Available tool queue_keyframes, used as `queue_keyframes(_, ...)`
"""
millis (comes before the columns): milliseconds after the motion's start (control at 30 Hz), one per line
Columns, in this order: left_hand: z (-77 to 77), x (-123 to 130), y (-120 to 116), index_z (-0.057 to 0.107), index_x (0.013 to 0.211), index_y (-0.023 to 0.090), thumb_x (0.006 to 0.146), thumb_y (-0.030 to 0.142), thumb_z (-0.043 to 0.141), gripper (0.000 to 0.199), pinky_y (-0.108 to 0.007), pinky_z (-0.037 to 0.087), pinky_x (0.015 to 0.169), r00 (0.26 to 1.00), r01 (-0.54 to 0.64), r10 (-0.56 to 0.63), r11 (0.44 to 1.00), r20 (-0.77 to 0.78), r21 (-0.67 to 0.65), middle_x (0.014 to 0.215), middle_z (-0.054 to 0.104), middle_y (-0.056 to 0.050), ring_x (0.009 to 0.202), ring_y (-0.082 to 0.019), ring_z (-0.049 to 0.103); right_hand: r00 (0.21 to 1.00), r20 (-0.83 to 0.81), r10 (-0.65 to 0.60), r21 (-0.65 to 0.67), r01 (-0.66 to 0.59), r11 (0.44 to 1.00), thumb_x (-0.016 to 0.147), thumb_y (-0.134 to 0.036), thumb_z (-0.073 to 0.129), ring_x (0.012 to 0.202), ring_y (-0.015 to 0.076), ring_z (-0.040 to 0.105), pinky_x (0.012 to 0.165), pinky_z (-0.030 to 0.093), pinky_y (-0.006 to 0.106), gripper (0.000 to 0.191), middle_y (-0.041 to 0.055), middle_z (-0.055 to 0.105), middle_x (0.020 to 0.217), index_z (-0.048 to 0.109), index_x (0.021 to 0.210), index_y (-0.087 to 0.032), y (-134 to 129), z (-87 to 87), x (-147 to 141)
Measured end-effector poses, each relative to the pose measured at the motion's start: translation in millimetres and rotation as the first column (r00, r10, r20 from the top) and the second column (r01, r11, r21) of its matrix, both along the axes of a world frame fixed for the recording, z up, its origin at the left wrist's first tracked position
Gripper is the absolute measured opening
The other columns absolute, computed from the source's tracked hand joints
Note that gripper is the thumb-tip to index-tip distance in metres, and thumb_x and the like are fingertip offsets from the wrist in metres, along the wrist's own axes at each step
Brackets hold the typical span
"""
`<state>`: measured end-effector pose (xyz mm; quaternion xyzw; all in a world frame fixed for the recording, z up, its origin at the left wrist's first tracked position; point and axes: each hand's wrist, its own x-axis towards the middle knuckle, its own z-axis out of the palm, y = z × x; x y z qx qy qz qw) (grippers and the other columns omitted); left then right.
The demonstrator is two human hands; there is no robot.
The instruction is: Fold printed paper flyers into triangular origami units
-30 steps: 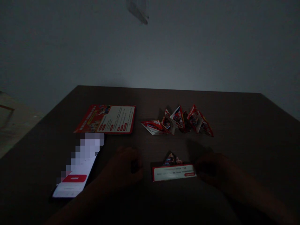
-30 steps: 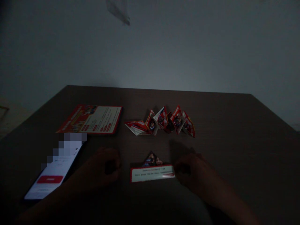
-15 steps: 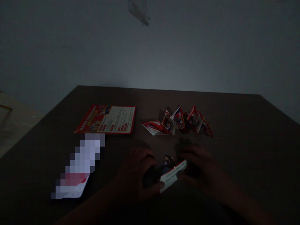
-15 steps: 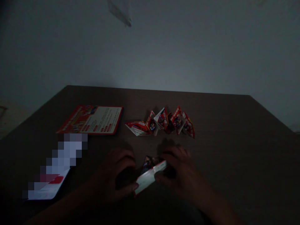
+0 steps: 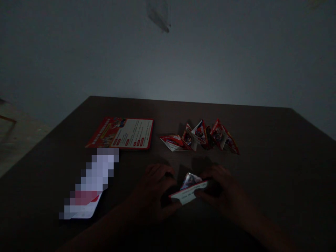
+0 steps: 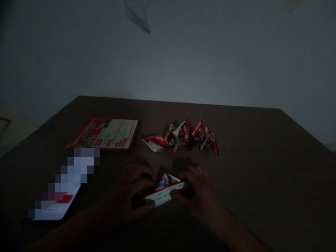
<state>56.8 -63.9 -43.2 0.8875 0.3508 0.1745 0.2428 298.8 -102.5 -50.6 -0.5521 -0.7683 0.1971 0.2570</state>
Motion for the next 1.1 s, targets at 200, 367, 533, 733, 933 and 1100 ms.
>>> queue_keyframes(200, -2.6, -1, 1, 0.060, 0.098, 0.020, 0.073, 0.019, 0.067, 0.026, -0.038, 0.039, 0.086, 0.997, 0.027, -0.026, 1.000, 0.073, -0.004, 0.108, 0.057, -0.007, 0.101, -0.024, 0.050, 0.999, -0.042, -0.008, 0.039, 0.010, 0.999, 0.079, -0.020, 0.067, 0.080, 0.0216, 0.057, 0.069, 0.045, 0.035, 0.014, 0.0047, 0.064, 0.083, 0.056, 0.087, -0.020, 0, -0.6, 4)
queue_keyframes(367, -2.8, -1, 3, 0.058, 0.099, 0.019, 0.075, 0.015, 0.064, 0.025, -0.037, 0.039, 0.085, 0.995, 0.034, -0.032, 0.999, 0.091, -0.017, 0.104, 0.059, -0.006, 0.097, -0.022, 0.052, 0.998, -0.049, 0.031, 0.073, -0.028, 0.997, 0.081, -0.020, 0.066, 0.081, 0.0208, 0.057, 0.071, 0.045, 0.036, 0.013, 0.0038, 0.064, 0.083, 0.056, 0.090, -0.021, 1, -2.7, 5)
queue_keyframes(533, -3.6, -3, 5, 0.055, 0.101, 0.019, 0.078, 0.015, 0.061, 0.024, -0.035, 0.039, 0.082, 0.992, 0.050, -0.048, 0.999, 0.121, -0.018, 0.099, 0.061, -0.005, 0.093, -0.020, 0.053, 0.997, -0.067, 0.040, 0.138, -0.030, 0.990, 0.082, -0.019, 0.065, 0.086, 0.0213, 0.057, 0.073, 0.046, 0.036, 0.013, 0.0043, 0.063, 0.086, 0.057, 0.091, -0.022, 2, -4.5, 5)
queue_keyframes(733, -4.4, -5, 7, 0.058, 0.094, 0.020, 0.079, 0.014, 0.060, 0.016, -0.035, 0.041, 0.083, 0.991, 0.045, -0.046, 0.999, 0.126, 0.009, 0.100, 0.061, -0.005, 0.095, -0.020, 0.053, 0.999, -0.007, 0.046, 0.195, -0.043, 0.980, 0.083, -0.014, 0.060, 0.096, 0.0238, 0.057, 0.075, 0.047, 0.039, 0.011, 0.0065, 0.061, 0.098, 0.060, 0.086, -0.024, -2, -2.7, 10)
queue_keyframes(933, -7.0, -5, 6, 0.060, 0.097, 0.020, 0.080, 0.013, 0.060, 0.019, -0.035, 0.040, 0.082, 0.993, 0.061, -0.067, 0.996, 0.100, 0.062, 0.098, 0.063, -0.005, 0.093, -0.019, 0.054, 0.998, 0.044, 0.046, 0.251, -0.055, 0.966, 0.082, -0.014, 0.058, 0.092, 0.0243, 0.058, 0.073, 0.047, 0.039, 0.012, 0.0073, 0.061, 0.098, 0.062, 0.087, -0.024, -8, 6.6, 4)
queue_keyframes(1100, -7.9, -4, 5, 0.060, 0.099, 0.019, 0.079, 0.014, 0.060, 0.020, -0.036, 0.039, 0.080, 0.993, 0.091, -0.096, 0.994, 0.068, 0.063, 0.098, 0.062, -0.005, 0.090, -0.020, 0.052, 0.983, 0.091, 0.158, 0.260, -0.177, 0.949, 0.084, -0.013, 0.059, 0.095, 0.0245, 0.057, 0.078, 0.045, 0.040, 0.023, 0.0080, 0.062, 0.102, 0.058, 0.105, -0.022, -15, 9.6, 0)
